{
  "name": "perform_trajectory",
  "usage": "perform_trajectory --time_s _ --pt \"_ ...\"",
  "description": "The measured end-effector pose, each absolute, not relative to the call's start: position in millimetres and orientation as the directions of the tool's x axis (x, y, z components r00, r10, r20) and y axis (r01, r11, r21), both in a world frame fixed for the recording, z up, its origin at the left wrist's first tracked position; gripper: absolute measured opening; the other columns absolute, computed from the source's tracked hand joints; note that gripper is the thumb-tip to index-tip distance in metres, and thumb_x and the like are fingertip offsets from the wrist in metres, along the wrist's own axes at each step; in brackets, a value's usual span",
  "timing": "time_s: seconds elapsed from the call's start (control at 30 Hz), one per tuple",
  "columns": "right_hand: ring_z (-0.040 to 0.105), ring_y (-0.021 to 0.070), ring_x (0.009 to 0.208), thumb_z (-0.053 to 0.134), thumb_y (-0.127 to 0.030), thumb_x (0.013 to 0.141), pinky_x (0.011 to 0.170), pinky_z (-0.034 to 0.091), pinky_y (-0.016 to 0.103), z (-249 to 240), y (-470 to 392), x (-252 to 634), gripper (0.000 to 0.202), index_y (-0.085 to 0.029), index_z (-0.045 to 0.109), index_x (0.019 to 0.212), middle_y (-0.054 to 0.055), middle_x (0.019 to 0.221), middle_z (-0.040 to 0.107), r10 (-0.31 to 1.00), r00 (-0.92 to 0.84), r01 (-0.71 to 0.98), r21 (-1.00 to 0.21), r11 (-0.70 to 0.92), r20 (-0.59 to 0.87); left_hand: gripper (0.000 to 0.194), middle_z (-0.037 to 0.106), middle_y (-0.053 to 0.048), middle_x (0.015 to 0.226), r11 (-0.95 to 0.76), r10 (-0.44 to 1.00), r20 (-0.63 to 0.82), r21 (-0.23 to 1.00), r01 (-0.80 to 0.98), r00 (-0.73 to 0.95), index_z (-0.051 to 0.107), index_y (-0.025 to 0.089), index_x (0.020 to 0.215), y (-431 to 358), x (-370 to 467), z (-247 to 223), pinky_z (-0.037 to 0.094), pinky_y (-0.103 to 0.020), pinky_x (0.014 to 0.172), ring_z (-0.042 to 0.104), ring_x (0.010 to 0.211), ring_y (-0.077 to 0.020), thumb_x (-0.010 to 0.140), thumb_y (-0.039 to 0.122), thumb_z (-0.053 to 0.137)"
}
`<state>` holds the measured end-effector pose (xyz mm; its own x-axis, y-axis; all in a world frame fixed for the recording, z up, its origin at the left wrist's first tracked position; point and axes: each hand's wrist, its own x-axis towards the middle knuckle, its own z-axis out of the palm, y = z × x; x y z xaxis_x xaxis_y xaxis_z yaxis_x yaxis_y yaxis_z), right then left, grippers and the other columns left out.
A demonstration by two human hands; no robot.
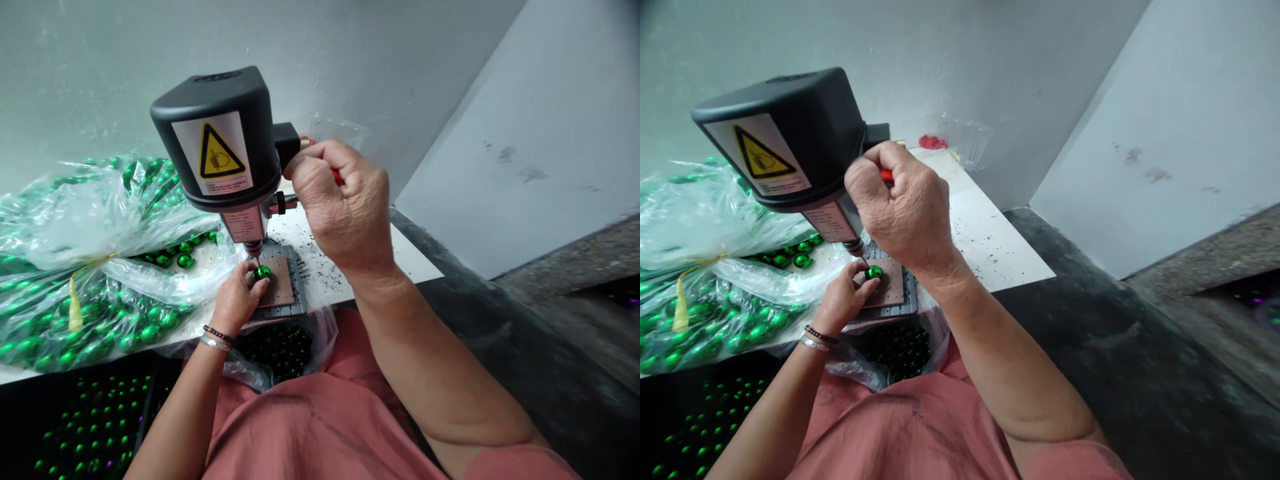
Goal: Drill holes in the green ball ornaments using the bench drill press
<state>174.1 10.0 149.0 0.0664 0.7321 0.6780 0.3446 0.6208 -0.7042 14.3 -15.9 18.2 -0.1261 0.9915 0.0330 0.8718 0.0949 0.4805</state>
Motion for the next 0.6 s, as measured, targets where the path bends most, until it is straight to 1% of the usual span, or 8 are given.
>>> perform_trajectory --time_s 0.1,0.2,0.3,0.37,0.5,0.6 --pt "0.058 0.007 0.071 0.042 -0.038 0.085 0.069 0.05 0.021 149.0 9.4 173.8 0.025 -0.02 0.055 0.073 -0.003 0.073 0.059 0.729 0.072 0.348 -0.702 0.621 0.681 0.037 0.066 -0.004 0.086 0.112 0.989 0.029 0.502 0.857 -0.146 0.053 0.022 0.108 -14.7 16.7 15.7 0.041 -0.028 0.067 0.061 0.074 -0.0184 0.076 0.041 0.054" --pt "0.058 0.0074 0.071 0.044 -0.033 0.084 0.07 0.049 0.022 150.1 8.1 173.4 0.022 -0.02 0.055 0.071 -0.003 0.07 0.059 0.726 0.088 0.357 -0.702 0.617 0.682 0.041 0.067 -0.004 0.091 0.124 0.987 0.021 0.539 0.833 -0.16 0.055 0.022 0.109 -13.2 17.8 14.6 0.042 -0.027 0.068 0.061 0.076 -0.0183 0.074 0.041 0.056" --pt "0.058 0.0077 0.072 0.046 -0.03 0.083 0.07 0.048 0.021 150.6 7.3 172.9 0.02 -0.019 0.055 0.069 -0.003 0.066 0.058 0.718 0.108 0.37 -0.698 0.613 0.687 0.039 0.067 -0.004 0.098 0.113 0.99 0.009 0.523 0.845 -0.138 0.058 0.024 0.111 -11.9 17.2 16.4 0.042 -0.028 0.073 0.061 0.087 -0.0202 0.074 0.039 0.055" --pt "0.058 0.0072 0.071 0.046 -0.029 0.083 0.07 0.047 0.021 150.3 7.3 172.7 0.019 -0.019 0.055 0.069 -0.004 0.065 0.057 0.713 0.111 0.374 -0.694 0.615 0.692 0.039 0.067 -0.004 0.1 0.099 0.994 -0.005 0.51 0.854 -0.112 0.06 0.024 0.111 -10.8 15.9 18.0 0.042 -0.028 0.075 0.06 0.09 -0.0207 0.075 0.038 0.054" --pt "0.055 0.006 0.067 0.044 -0.029 0.084 0.067 0.046 0.02 149.4 7.6 173.0 0.021 -0.019 0.057 0.071 -0.005 0.063 0.056 0.701 0.099 0.393 -0.675 0.624 0.706 0.038 0.068 -0.004 0.098 0.072 0.997 -0.014 0.514 0.855 -0.075 0.063 0.024 0.108 -8.7 12.6 18.9 0.042 -0.028 0.074 0.061 0.086 -0.0201 0.075 0.041 0.055" --pt "0.052 0.0045 0.06 0.044 -0.029 0.083 0.062 0.045 0.019 146.6 6.0 173.3 0.02 -0.019 0.059 0.074 -0.005 0.06 0.054 0.681 0.098 0.41 -0.654 0.636 0.725 0.036 0.068 -0.003 0.096 0.053 0.998 -0.005 0.519 0.853 -0.059 0.064 0.024 0.105 -7.7 11.3 18.1 0.041 -0.026 0.071 0.061 0.084 -0.019 0.075 0.04 0.055"
